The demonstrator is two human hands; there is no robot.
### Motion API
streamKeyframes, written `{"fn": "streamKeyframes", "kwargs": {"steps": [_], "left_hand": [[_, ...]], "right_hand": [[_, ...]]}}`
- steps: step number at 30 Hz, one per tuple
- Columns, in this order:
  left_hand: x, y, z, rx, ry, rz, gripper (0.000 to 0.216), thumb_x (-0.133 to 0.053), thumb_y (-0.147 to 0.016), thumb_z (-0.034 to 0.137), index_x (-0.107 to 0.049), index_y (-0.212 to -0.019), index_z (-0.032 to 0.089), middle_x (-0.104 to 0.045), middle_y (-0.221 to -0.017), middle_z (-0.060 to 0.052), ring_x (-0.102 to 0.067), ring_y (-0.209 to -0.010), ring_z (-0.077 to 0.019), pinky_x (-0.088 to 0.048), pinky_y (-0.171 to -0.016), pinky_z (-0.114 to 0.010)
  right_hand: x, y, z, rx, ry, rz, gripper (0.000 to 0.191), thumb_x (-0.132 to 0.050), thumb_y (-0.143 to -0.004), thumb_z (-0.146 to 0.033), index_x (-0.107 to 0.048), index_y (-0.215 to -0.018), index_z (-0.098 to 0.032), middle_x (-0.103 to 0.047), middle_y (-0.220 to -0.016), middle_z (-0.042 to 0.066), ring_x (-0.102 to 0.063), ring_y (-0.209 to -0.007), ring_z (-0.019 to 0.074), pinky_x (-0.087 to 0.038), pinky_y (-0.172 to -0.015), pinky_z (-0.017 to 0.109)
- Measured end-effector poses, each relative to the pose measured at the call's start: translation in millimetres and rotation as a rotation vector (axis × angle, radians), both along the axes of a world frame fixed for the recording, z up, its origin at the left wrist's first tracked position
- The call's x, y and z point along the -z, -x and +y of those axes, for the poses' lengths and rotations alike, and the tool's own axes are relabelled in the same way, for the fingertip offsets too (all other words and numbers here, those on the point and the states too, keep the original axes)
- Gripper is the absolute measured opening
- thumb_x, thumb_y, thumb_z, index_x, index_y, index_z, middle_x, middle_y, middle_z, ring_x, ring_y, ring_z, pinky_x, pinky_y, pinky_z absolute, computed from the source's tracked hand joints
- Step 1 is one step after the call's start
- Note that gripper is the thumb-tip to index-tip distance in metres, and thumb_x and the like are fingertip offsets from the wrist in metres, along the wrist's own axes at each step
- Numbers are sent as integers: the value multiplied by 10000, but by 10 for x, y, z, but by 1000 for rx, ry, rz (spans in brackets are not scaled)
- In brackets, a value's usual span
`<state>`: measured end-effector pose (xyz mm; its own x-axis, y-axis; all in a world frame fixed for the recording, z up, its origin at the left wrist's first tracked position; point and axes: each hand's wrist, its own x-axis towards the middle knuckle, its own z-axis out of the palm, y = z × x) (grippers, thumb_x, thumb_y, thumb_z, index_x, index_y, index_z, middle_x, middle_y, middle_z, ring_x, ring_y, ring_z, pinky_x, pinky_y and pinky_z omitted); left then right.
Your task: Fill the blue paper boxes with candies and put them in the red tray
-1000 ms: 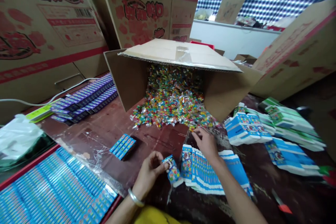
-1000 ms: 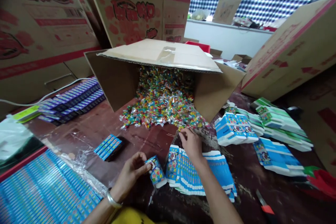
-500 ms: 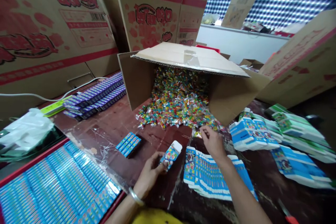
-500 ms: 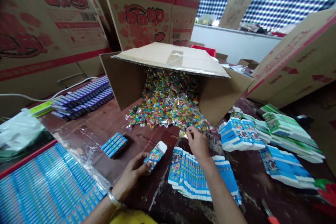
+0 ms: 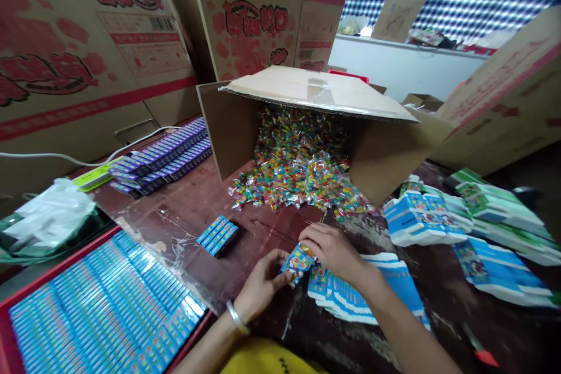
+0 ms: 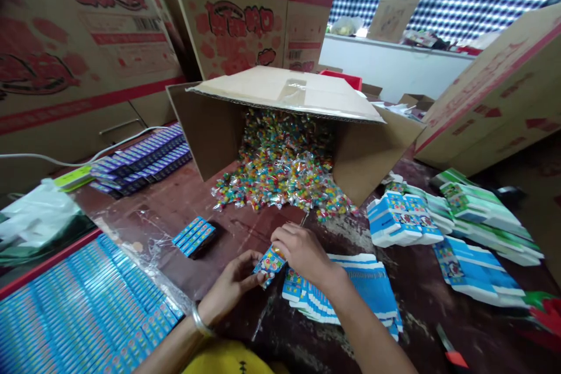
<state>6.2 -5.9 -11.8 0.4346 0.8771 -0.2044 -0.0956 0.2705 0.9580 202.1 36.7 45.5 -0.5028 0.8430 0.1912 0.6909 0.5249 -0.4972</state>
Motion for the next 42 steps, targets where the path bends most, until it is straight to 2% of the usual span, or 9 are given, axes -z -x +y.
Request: {"fn": "streamKeyframes", "kwargs": {"steps": [4, 8, 13, 21, 24, 29, 33, 38, 42], "left_hand": [[-29, -63, -15, -13, -31, -49, 303, -697, -760, 251, -583, -1023, 153, -648, -974, -65, -583, -907, -202, -458, -795, -288], [-93, -83, -23, -122, -93, 7, 331, -652, -805, 273, -580, -1107, 159, -646, -1014, -76, -592, -924, -210, -466, -822, -305], [-152, -101, -62, -224, -124, -65, 568, -655, -803, 257, -408, -1313, 231, -612, -1113, -69, -597, -894, -192, -495, -787, -303], [-193, -69, -68, -140, -125, -102, 387, -663, -799, 238, -503, -1149, 204, -620, -955, -33, -581, -831, -162, -471, -737, -261], [-185, -37, -41, -118, -86, -155, 329, -683, -781, 230, -517, -1061, 184, -612, -911, -28, -582, -786, -150, -463, -699, -246], [-101, -45, -33, -135, 33, -232, 361, -710, -751, 216, -497, -1041, 190, -611, -918, -33, -611, -716, -144, -463, -645, -241], [-85, -59, -36, -230, 18, -246, 393, -726, -729, 169, -457, -1011, 221, -598, -934, -12, -607, -797, -147, -466, -688, -239], [-146, -28, -63, -232, -61, -123, 347, -682, -754, 161, -459, -1014, 217, -600, -946, -20, -586, -807, -146, -470, -683, -239], [-201, 9, -84, -212, -118, -14, 322, -644, -771, 169, -485, -1049, 211, -603, -991, -35, -592, -847, -166, -486, -717, -266]], "right_hand": [[63, 94, -82, 13, -16, 113, 132, -508, -914, -206, -622, -977, -227, -635, -925, 34, -621, -834, 155, -479, -777, 254], [17, 25, -193, 259, -90, 314, 167, -460, -934, -215, -619, -986, -219, -635, -959, 55, -615, -917, 182, -477, -849, 300], [204, 64, -373, 324, 149, 520, 251, -570, -875, -298, -607, -1114, -234, -640, -1057, 65, -638, -910, 194, -548, -716, 264], [538, 245, -495, 386, 197, 683, 280, -608, -847, -303, -593, -1113, -217, -679, -937, 47, -660, -804, 173, -539, -720, 259], [511, 241, -469, 360, 219, 666, 176, -587, -859, -294, -611, -1013, -213, -653, -902, 38, -642, -769, 161, -519, -691, 248], [439, 271, -425, 300, 234, 720, 65, -536, -884, -264, -568, -893, -208, -609, -1080, 70, -594, -1013, 203, -482, -848, 296], [427, 322, -407, 329, 295, 862, 141, -549, -878, -278, -505, -999, -222, -637, -937, 40, -622, -903, 183, -491, -811, 298], [350, 328, -331, 290, 401, 841, 181, -639, -807, -334, -538, -756, -193, -607, -787, 8, -592, -747, 155, -482, -689, 251], [319, 280, -246, 311, 532, 771, 197, -707, -736, -334, -598, -776, -175, -610, -710, -8, -582, -668, 148, -472, -617, 245]]}}
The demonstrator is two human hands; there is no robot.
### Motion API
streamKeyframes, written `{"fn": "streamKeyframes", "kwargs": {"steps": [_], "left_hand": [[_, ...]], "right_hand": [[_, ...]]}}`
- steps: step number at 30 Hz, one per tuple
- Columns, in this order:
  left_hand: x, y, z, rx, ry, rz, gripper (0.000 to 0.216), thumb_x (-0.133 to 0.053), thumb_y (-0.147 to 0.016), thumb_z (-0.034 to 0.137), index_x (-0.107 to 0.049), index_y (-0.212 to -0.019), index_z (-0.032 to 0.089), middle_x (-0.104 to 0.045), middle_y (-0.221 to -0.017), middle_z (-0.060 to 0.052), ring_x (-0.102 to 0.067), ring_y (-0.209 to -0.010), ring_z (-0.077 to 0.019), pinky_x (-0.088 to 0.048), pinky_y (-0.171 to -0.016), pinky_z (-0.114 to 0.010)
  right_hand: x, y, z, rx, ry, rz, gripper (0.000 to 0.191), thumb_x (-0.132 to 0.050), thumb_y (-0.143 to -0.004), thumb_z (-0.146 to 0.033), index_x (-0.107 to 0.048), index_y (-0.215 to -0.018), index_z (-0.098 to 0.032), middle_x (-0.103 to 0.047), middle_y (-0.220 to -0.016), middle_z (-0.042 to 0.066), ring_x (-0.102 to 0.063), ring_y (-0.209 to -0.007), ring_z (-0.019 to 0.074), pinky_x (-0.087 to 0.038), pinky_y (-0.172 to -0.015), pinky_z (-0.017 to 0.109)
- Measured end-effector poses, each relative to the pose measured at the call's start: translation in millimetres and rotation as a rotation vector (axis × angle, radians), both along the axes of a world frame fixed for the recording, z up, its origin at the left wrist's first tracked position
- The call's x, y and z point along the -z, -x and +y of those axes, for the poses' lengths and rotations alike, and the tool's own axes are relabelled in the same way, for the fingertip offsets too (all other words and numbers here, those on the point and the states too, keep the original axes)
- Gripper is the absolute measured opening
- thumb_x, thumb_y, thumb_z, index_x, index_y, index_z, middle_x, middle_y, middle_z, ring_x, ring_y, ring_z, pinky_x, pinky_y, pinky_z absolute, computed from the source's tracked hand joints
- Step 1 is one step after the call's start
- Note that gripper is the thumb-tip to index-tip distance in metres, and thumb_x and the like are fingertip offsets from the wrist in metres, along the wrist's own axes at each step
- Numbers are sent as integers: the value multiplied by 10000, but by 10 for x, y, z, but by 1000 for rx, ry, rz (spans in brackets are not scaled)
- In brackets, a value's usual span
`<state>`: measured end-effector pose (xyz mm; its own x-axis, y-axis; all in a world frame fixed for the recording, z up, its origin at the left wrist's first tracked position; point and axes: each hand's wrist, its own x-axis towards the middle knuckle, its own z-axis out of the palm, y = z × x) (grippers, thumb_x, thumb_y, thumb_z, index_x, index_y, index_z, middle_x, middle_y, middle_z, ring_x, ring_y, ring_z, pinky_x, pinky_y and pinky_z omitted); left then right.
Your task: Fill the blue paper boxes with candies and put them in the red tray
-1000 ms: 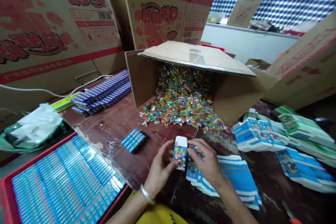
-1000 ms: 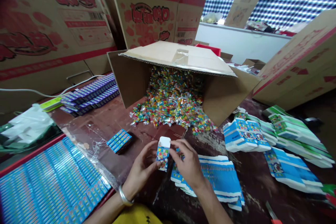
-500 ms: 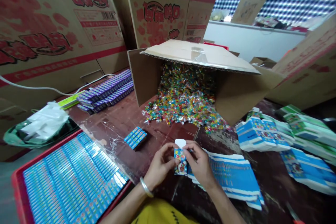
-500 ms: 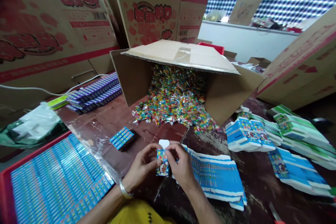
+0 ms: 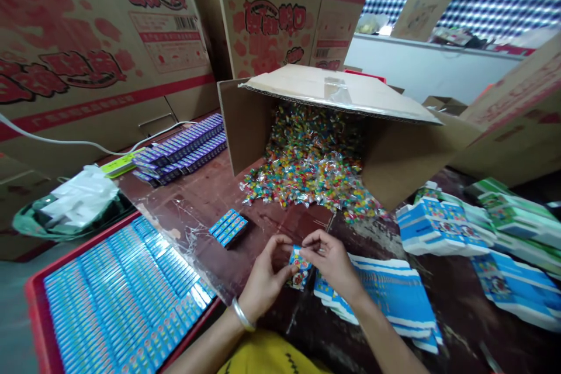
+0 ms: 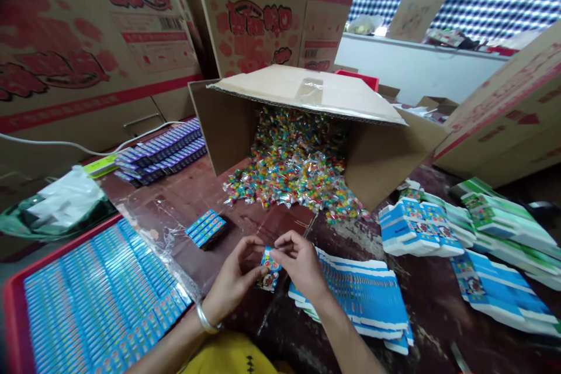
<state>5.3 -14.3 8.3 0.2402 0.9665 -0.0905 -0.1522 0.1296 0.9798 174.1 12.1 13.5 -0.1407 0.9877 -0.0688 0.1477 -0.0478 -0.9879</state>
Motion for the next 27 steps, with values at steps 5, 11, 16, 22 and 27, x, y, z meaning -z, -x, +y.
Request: {"fn": "streamKeyframes", "kwargs": {"steps": [5, 11, 16, 22, 27], "left_hand": [[-30, 28, -14, 33, -3, 12, 396, -637, -766, 164, -506, -1138, 204, -609, -1045, -57, -588, -900, -185, -496, -749, -288], [-5, 121, 32, 54, 16, 17, 408, -645, -769, 166, -550, -1165, 194, -635, -1020, -54, -587, -876, -179, -487, -751, -279], [45, 189, 122, -28, 46, -87, 341, -689, -749, 206, -571, -1067, 168, -634, -960, -44, -590, -836, -169, -481, -750, -279], [158, 226, 113, -9, 119, -22, 399, -725, -719, 284, -552, -1051, 149, -634, -841, -39, -601, -737, -158, -467, -659, -258], [81, 528, 116, -168, -164, 759, 191, -599, -817, 341, -603, -915, 177, -622, -836, -47, -586, -736, -186, -452, -672, -293]], "right_hand": [[15, -34, 98, -40, 15, -22, 216, -673, -763, -361, -624, -707, -159, -629, -682, 2, -580, -636, 149, -463, -604, 255], [-51, 23, 26, -67, -131, -117, 207, -607, -823, -328, -623, -691, -170, -645, -802, 39, -617, -775, 179, -498, -695, 280], [-53, 43, -161, -267, -160, -333, 824, -789, -605, -235, -409, -1335, -280, -482, -1344, 68, -487, -1201, 262, -474, -933, 383], [138, 110, -213, -241, -340, -542, 801, -729, -656, -205, -346, -1358, -249, -344, -1452, 109, -345, -1331, 280, -325, -1089, 459], [203, 64, -224, -222, -256, -562, 1061, -755, -657, -244, -78, -1471, -318, -246, -1517, 75, -269, -1375, 292, -326, -1085, 493]]}}
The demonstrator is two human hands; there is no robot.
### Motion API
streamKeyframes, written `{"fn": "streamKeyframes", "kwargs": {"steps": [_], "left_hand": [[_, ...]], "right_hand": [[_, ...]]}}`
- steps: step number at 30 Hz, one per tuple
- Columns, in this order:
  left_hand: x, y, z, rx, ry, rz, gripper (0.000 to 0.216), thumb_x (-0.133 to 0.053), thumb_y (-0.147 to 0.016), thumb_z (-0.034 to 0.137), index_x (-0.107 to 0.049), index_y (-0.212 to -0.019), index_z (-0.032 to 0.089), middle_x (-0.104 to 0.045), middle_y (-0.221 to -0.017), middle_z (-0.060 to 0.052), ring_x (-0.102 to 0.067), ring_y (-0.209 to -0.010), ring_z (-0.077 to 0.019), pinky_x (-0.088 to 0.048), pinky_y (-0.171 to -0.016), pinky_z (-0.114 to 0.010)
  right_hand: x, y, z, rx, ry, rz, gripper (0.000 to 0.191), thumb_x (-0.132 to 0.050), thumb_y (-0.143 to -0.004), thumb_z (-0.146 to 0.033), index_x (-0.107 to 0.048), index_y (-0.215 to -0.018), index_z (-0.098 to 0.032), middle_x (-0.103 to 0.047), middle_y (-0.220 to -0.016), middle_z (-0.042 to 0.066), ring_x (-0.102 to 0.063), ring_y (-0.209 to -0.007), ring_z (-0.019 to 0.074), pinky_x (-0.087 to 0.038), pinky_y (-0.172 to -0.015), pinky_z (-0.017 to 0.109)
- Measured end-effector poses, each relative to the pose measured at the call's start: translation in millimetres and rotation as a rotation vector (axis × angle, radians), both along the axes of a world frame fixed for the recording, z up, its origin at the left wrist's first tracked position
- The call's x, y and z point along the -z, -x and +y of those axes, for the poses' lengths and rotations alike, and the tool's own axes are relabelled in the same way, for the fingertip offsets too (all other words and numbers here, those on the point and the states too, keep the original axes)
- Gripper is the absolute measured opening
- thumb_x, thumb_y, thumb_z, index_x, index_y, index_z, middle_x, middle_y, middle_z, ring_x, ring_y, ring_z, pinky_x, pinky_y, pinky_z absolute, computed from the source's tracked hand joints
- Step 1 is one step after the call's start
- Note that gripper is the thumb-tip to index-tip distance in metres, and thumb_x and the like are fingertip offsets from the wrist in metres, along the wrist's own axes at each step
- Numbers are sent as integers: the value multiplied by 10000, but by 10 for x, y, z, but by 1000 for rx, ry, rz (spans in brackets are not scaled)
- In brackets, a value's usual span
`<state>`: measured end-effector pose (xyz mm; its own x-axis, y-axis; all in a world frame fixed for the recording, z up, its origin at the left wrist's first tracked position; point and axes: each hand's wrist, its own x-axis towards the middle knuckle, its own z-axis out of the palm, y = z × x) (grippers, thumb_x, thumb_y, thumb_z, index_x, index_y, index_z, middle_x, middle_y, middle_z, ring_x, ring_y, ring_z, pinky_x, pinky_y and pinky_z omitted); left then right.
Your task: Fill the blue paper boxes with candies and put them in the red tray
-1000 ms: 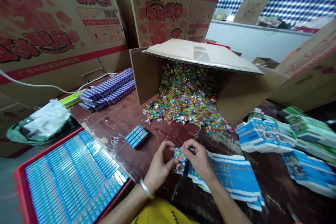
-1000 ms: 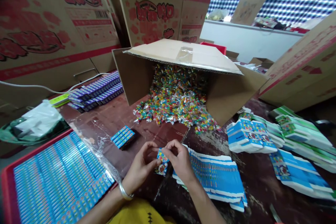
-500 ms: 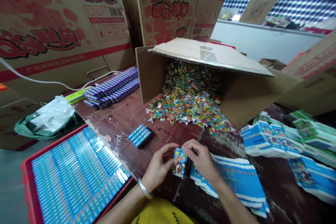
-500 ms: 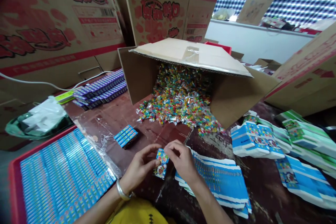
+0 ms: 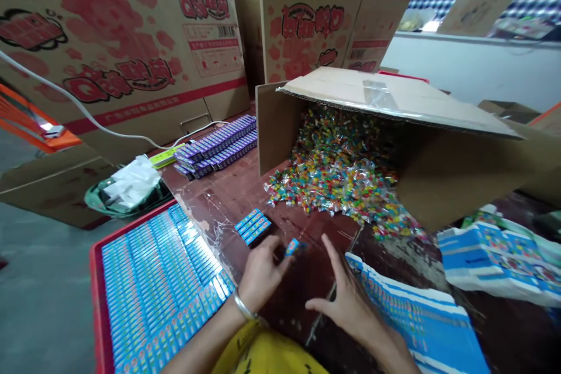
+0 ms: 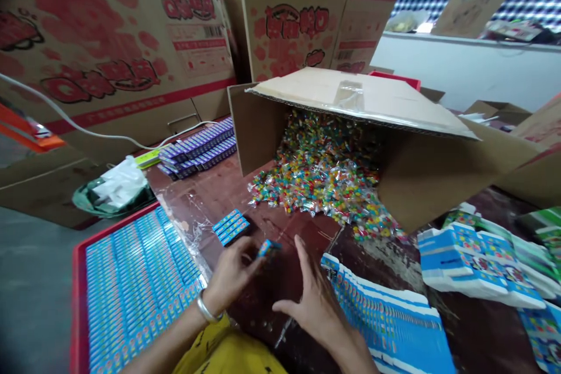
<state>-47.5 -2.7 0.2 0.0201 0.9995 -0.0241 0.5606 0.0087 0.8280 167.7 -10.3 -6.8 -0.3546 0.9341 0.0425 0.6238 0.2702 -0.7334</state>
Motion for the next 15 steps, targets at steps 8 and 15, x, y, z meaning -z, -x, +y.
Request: {"fn": "streamKeyframes", "kwargs": {"steps": [8, 15], "left_hand": [[-15, 368, 192, -134, -178, 840, 176, -469, -895, 310, -596, -946, 199, -583, -962, -92, -536, -976, -275, -470, -756, -342], [57, -115, 71, 82, -275, 585, 437, -595, -815, 440, -494, -1145, 172, -546, -1065, -110, -512, -987, -282, -447, -859, -400]], "right_hand": [[93, -619, 100, 351, -107, -68, 657, -582, -834, -357, -297, -1420, -271, -447, -1387, 100, -512, -1193, 298, -480, -929, 455], [161, -986, 197, 312, -198, -216, 275, -440, -906, -279, -642, -1080, -212, -626, -1079, 89, -578, -1019, 253, -462, -911, 430]]}}
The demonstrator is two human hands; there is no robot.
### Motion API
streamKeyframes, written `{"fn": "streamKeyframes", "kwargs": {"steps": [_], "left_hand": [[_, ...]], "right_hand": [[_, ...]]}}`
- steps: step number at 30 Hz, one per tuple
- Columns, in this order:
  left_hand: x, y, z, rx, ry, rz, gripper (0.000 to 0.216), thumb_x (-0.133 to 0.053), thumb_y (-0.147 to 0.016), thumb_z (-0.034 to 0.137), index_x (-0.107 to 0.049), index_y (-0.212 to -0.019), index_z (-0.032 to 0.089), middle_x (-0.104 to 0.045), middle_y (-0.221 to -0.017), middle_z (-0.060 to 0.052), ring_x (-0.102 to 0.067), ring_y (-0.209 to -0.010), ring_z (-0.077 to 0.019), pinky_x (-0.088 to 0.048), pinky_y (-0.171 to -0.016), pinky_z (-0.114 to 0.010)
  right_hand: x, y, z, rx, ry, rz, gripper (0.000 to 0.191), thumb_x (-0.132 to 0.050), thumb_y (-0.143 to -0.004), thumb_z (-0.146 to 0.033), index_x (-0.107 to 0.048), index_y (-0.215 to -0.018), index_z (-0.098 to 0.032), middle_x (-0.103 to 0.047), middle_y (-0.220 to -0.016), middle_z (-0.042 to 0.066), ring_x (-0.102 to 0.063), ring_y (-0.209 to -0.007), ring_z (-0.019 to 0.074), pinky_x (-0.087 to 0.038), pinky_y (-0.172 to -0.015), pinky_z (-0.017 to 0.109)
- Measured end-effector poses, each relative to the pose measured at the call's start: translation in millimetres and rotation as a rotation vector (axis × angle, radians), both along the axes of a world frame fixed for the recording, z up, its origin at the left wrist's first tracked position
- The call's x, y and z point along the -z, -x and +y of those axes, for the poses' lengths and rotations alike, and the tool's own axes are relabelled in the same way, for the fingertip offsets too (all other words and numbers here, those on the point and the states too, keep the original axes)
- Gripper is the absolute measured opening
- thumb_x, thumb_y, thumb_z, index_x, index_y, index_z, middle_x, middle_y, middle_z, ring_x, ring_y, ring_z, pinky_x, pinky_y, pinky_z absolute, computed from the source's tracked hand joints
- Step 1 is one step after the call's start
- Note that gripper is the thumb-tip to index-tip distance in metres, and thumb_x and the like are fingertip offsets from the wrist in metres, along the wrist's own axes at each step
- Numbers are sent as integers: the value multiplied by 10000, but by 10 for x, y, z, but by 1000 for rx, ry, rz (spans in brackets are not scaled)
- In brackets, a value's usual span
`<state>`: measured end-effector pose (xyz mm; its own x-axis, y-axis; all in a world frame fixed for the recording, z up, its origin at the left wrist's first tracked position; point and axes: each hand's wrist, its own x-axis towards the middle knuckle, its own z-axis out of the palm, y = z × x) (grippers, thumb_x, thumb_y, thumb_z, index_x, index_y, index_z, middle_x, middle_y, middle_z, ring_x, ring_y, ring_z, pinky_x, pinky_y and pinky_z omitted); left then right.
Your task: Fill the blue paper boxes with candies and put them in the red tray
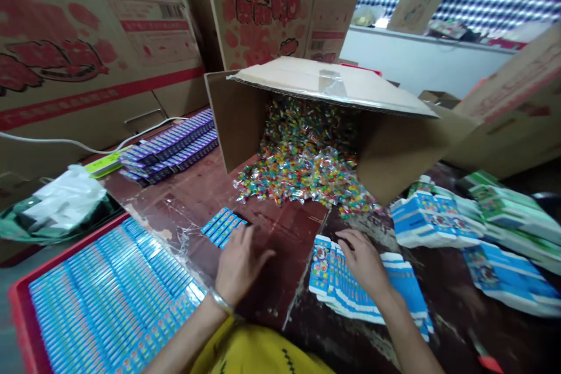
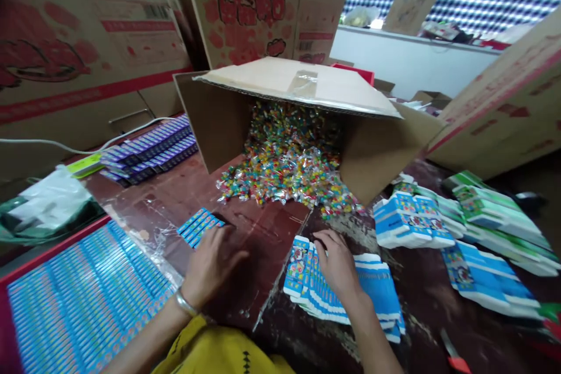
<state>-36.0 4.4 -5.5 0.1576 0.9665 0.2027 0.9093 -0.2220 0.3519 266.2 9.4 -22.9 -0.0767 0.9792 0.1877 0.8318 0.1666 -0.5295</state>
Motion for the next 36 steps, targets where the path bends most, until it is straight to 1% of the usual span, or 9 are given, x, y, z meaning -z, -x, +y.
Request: {"fn": "streamKeyframes", "kwargs": {"steps": [4, 9, 12, 17, 21, 27, 30, 33, 36], "left_hand": [[249, -600, -160, 263, 84, -109, 706, -698, -647, 592, -485, -1163, 160, -555, -1055, -116, -504, -1000, -312, -428, -893, -453], [472, -920, -170, 293, 170, -83, 727, -750, -614, 535, -480, -1182, 170, -550, -1070, -105, -508, -995, -307, -440, -851, -450], [404, -882, -185, 280, 180, -140, 699, -737, -648, 510, -474, -1202, 174, -550, -1073, -109, -505, -1008, -311, -430, -878, -466], [149, -833, -224, 315, 180, -404, 744, -654, -725, 543, -388, -1329, 199, -529, -1204, -133, -492, -1094, -305, -405, -956, -465], [-9, -806, -150, 287, 294, -693, 655, -679, -752, 437, -441, -1321, 218, -561, -1224, -128, -522, -1112, -288, -400, -975, -446], [-161, -619, -19, 401, 801, -1429, 594, -773, -676, 371, -576, -1196, 164, -639, -1126, -122, -574, -1082, -284, -429, -938, -401], [-187, -533, -21, 424, 968, -1505, 574, -809, -628, 351, -629, -1132, 146, -671, -1041, -102, -597, -1019, -261, -411, -931, -375], [-185, -485, -45, 439, 1038, -1451, 479, -821, -607, 342, -686, -1010, 120, -683, -889, -62, -608, -834, -198, -435, -795, -289], [-172, -473, -61, 328, 978, -1422, 332, -763, -688, 356, -706, -892, 100, -646, -756, -25, -535, -656, -119, -395, -628, -215]], "right_hand": [[50, 98, 124, -51, -16, -79, 226, -505, -878, -277, -712, -947, -217, -641, -963, 93, -574, -922, 256, -469, -856, 419], [0, 206, 123, -81, -62, -28, 132, -594, -829, -295, -699, -858, -220, -634, -949, 77, -564, -931, 253, -459, -844, 406], [-91, 218, 59, 12, -34, 136, 159, -587, -838, -337, -640, -763, -207, -637, -820, 48, -586, -801, 222, -471, -743, 353], [-260, 391, -26, 138, 212, 588, 303, -567, -833, -483, -538, -733, -199, -538, -570, -30, -488, -451, 127, -391, -441, 236], [-322, 593, -117, 129, 287, 819, 311, -522, -861, -501, -563, -835, -194, -519, -556, -40, -466, -414, 111, -368, -388, 213], [-351, 668, -300, -181, 288, 730, 348, -526, -889, -383, -548, -1196, -221, -556, -672, -30, -523, -571, 114, -433, -546, 221], [-436, 637, -302, -257, 366, 672, 277, -621, -828, -335, -573, -1077, -223, -566, -687, -37, -532, -603, 112, -436, -570, 216], [-522, 602, -247, -340, 548, 653, 161, -644, -804, -343, -574, -835, -201, -572, -674, -32, -537, -564, 108, -425, -505, 200], [-527, 610, -197, -226, 519, 740, 199, -627, -814, -384, -547, -852, -206, -570, -640, -35, -535, -508, 109, -427, -477, 206]]}}
